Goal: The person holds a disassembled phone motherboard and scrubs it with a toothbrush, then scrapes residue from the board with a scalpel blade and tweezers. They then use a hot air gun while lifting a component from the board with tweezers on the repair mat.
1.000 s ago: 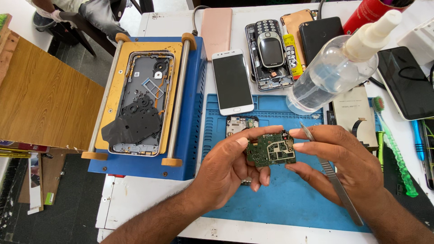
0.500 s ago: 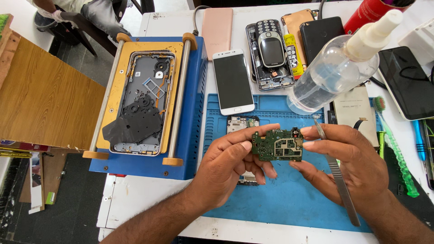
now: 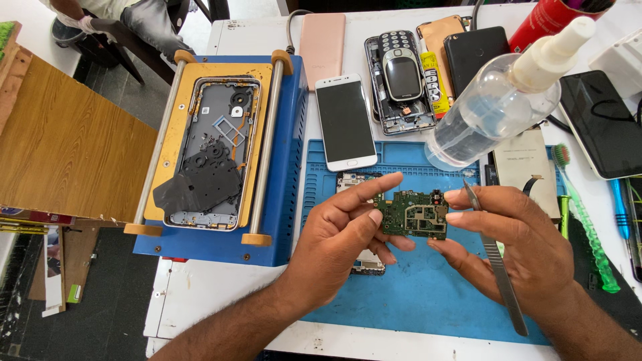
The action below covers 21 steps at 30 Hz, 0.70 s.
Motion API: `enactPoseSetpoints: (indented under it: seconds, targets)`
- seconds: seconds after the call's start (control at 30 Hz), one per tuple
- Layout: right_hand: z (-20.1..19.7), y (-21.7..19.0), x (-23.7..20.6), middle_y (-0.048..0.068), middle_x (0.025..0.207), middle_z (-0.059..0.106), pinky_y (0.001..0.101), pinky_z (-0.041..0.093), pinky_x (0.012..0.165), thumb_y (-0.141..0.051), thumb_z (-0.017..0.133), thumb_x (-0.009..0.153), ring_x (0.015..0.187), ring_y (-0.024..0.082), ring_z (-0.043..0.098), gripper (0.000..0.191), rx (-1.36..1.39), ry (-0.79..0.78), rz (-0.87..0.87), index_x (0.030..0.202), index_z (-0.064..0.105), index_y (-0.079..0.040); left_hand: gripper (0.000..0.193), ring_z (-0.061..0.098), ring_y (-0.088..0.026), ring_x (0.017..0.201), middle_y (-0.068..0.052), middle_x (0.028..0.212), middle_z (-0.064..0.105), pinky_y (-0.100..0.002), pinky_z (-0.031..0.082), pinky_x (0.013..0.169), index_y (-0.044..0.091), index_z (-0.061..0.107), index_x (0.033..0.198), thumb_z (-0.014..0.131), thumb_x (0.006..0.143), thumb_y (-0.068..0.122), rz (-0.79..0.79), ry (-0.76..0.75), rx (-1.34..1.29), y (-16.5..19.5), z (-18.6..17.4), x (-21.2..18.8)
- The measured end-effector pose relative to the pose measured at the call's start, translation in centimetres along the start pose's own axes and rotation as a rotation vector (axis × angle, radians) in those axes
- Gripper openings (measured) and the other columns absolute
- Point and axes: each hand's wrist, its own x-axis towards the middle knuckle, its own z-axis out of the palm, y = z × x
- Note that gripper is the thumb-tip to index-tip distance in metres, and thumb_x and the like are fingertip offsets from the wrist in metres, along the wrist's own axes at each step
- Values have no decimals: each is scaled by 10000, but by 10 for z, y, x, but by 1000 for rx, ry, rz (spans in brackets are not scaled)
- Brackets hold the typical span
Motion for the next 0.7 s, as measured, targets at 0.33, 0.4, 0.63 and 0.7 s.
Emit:
enactPoseSetpoints:
  seconds: [0.33, 0.4, 0.63, 0.7]
  targets:
    - [-1, -1, 4, 144, 1193, 665, 371, 583, 858, -122, 899, 739, 1068, 252, 697, 501, 14, -14, -112, 1152, 618, -78, 438, 710, -92, 1027, -83, 1374, 675, -271, 661, 846, 116, 540, 1481, 493, 1048, 69, 54, 199, 405, -5, 11, 4]
    - [-1, -1, 4, 132, 1196, 671, 365, 581, 856, -132, 905, 733, 1069, 249, 696, 504, 6, -30, -112, 1151, 626, -95, 442, 723, -91, 1035, -84, 1356, 684, -277, 673, 855, 114, 541, 1480, 493, 1043, 73, 42, 197, 434, -5, 11, 4]
    - [-2, -1, 3, 106, 1192, 677, 374, 578, 883, -136, 905, 731, 1096, 259, 691, 510, -12, -57, -139, 1159, 629, -103, 434, 725, -103, 1020, -115, 1305, 703, -276, 672, 851, 80, 540, 1478, 496, 1046, 66, 64, 190, 466, -6, 11, 4]
    - [-2, -1, 3, 106, 1190, 679, 377, 580, 884, -137, 905, 729, 1095, 260, 692, 512, -15, -64, -138, 1159, 630, -105, 436, 718, -104, 1008, -113, 1304, 700, -277, 668, 846, 75, 541, 1476, 494, 1043, 65, 57, 195, 457, -7, 12, 4]
